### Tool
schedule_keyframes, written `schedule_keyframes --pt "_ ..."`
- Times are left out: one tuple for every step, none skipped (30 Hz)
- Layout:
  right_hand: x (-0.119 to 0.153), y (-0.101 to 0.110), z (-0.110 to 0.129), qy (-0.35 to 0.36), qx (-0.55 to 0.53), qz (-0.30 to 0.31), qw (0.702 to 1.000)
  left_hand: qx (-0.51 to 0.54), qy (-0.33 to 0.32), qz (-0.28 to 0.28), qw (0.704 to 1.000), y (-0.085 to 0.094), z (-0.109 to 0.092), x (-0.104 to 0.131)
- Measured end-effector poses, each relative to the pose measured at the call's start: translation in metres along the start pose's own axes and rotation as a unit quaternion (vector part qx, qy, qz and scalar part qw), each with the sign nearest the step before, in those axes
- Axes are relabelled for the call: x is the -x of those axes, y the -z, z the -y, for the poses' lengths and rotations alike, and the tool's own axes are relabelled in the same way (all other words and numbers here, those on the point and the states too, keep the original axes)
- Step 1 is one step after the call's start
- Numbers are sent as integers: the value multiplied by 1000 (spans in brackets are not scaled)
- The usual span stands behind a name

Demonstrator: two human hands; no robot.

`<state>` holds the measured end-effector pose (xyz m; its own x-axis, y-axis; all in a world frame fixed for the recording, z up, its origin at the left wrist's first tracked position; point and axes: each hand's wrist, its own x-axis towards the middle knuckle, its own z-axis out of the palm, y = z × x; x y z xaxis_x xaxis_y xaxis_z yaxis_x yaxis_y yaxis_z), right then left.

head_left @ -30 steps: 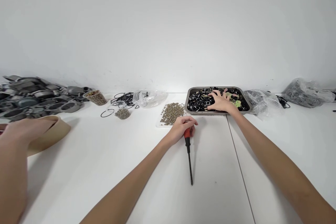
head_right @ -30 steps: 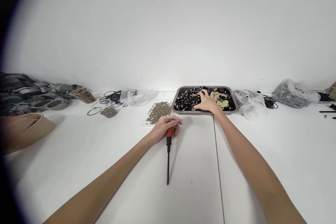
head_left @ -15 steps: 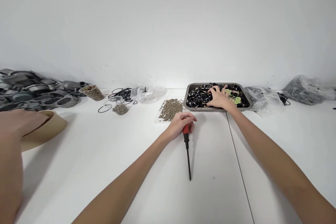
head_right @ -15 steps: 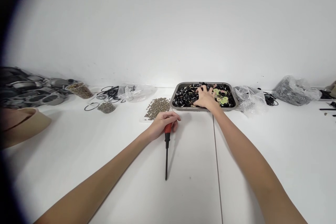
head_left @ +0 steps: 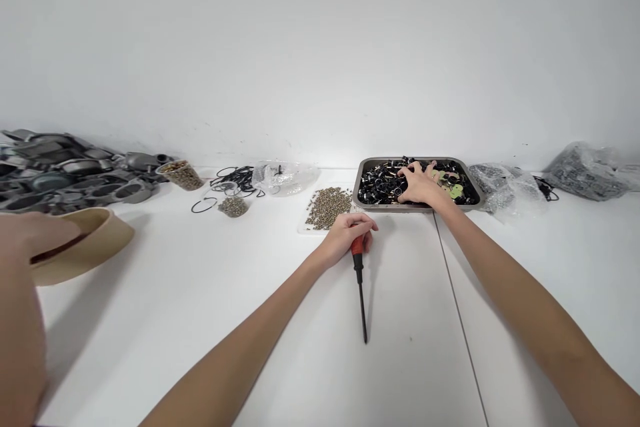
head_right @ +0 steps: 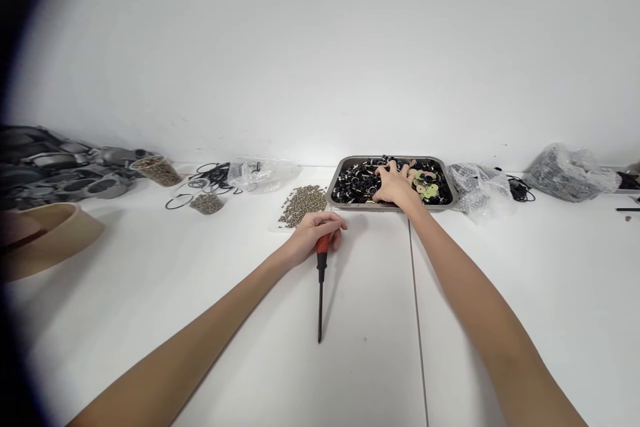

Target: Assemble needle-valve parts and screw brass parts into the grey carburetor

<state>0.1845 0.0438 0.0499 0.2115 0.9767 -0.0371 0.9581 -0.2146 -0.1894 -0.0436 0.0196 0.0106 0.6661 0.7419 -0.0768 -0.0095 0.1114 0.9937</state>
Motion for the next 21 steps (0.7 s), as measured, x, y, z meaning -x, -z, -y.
schedule_keyframes --pt "0 0 1 -2 -1 2 1000 0 -1 1 1000 0 0 0" --pt "0 0 1 -4 -1 4 1000 0 -2 1 1000 0 0 0" --pt "0 0 1 -5 0 6 1000 0 -2 2 1000 0 0 0" --pt "0 0 1 -4 0 6 1000 1 -1 2 1000 0 0 1" --pt "-1 -1 0 -4 1 4 1000 2 0 1 1000 0 0 1" --pt "-1 -1 0 -1 1 3 1000 2 1 0 1000 0 -1 1" --pt "-1 -1 -1 2 1 0 1000 2 1 0 1000 0 -1 1" --pt "-1 -2 -2 6 -1 -2 1000 1 1 1 1000 0 -1 1" --pt "-1 -2 -2 10 -3 -4 1000 -1 0 2 1000 0 -1 1" --pt "-1 -2 -3 14 -6 -5 1000 -3 -1 3 1000 0 -1 1" --pt "-1 -2 -4 17 -9 -6 1000 -4 -3 4 1000 0 0 0" --pt "-1 -2 -4 20 -12 -7 1000 -5 -4 4 1000 0 0 0" --pt "-1 -2 -5 22 -15 -10 1000 -6 -6 4 1000 0 0 0" --pt "-1 -2 -5 24 -19 -12 999 -7 -8 4 1000 0 0 0" --pt "-2 -2 -5 25 -23 -13 999 -8 -10 4 1000 0 0 0" --pt "-2 -2 -6 27 -28 -13 999 -9 -11 4 1000 0 0 0" --pt "-3 -2 -6 27 -32 -14 999 -11 -11 3 1000 0 0 0" --pt "-4 -2 -6 27 -36 -13 999 -11 -10 3 1000 0 0 0" --pt "-4 -2 -7 26 -39 -12 999 -12 -9 3 1000 -1 0 0" --pt "-4 -1 -7 25 -42 -12 999 -13 -7 2 1000 -1 0 0" --pt "-4 -1 -7 24 -46 -12 999 -13 -6 1 1000 -1 -1 1"
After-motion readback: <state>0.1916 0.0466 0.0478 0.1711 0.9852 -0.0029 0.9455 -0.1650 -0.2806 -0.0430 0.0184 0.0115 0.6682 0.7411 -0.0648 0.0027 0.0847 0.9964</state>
